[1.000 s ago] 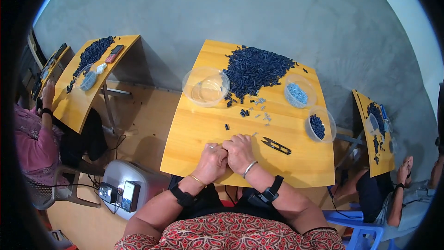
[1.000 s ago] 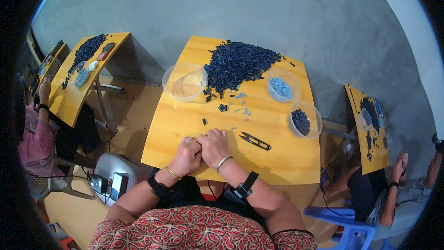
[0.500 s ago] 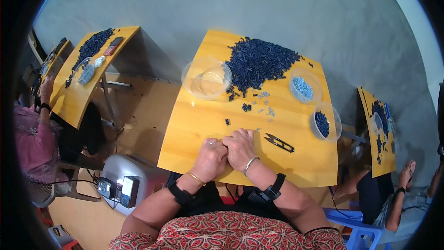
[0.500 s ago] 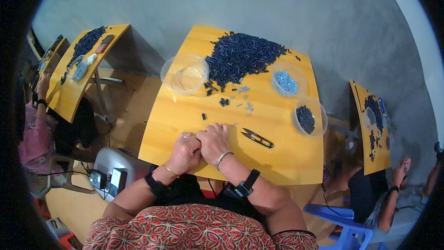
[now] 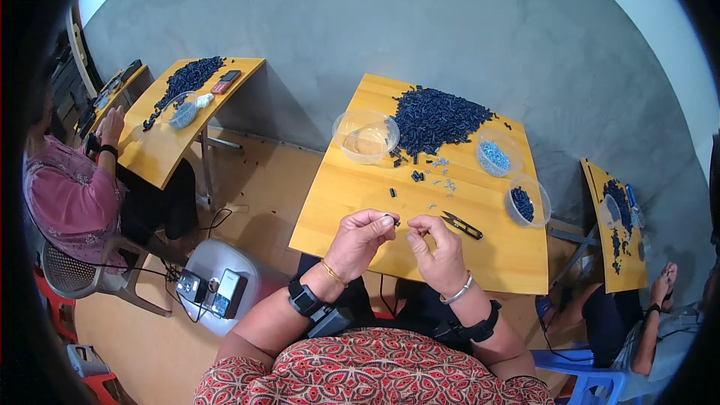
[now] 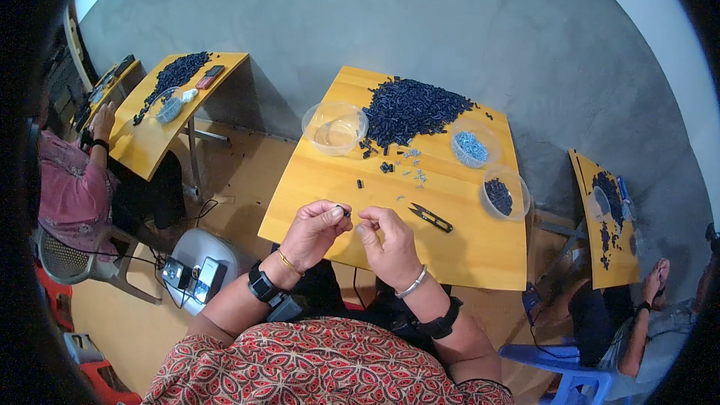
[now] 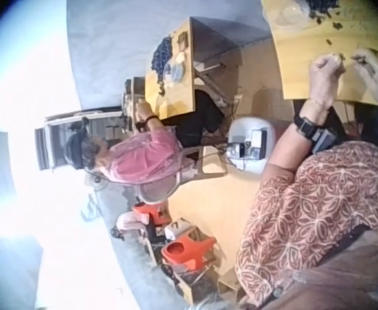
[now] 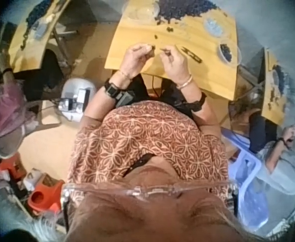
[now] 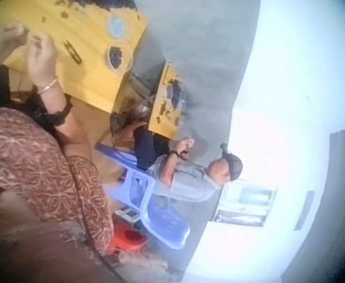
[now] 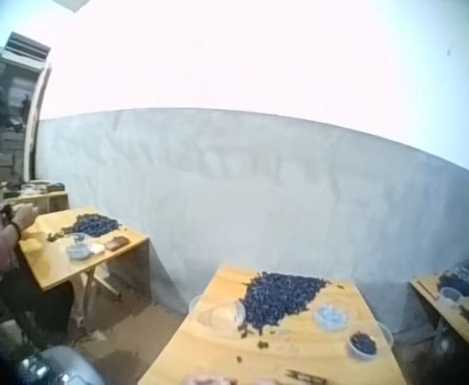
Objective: Sorting small blue plastic components at a production table.
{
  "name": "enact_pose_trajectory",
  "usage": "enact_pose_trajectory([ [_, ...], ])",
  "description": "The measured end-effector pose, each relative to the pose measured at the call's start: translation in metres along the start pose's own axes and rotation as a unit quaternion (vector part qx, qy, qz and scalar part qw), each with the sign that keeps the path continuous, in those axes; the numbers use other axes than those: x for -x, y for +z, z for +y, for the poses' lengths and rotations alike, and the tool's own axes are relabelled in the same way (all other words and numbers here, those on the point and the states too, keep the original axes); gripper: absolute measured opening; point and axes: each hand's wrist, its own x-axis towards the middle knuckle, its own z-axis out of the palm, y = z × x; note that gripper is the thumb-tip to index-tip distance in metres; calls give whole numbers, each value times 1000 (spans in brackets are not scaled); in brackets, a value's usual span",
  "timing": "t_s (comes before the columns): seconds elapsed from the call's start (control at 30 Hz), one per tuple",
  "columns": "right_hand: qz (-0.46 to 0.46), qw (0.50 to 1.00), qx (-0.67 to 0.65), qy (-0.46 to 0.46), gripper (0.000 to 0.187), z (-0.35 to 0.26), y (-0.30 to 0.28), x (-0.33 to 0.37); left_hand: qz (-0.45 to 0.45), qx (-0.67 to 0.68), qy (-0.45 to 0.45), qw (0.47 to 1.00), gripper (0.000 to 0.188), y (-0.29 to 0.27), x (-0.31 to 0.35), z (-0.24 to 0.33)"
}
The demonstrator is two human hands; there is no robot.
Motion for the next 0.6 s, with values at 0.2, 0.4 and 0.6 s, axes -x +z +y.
enact_pose_trajectory([
  [0.2,20,994,61,-92,13,-14,1,-2,-36,-26,0,999,11,10,8,-4],
  [0.4,37,991,71,-103,12,-18,-8,-2,-62,-4,-12,998,16,12,12,5],
  [0.6,18,984,89,-150,12,-18,-11,-4,-61,-46,17,997,15,12,14,6],
])
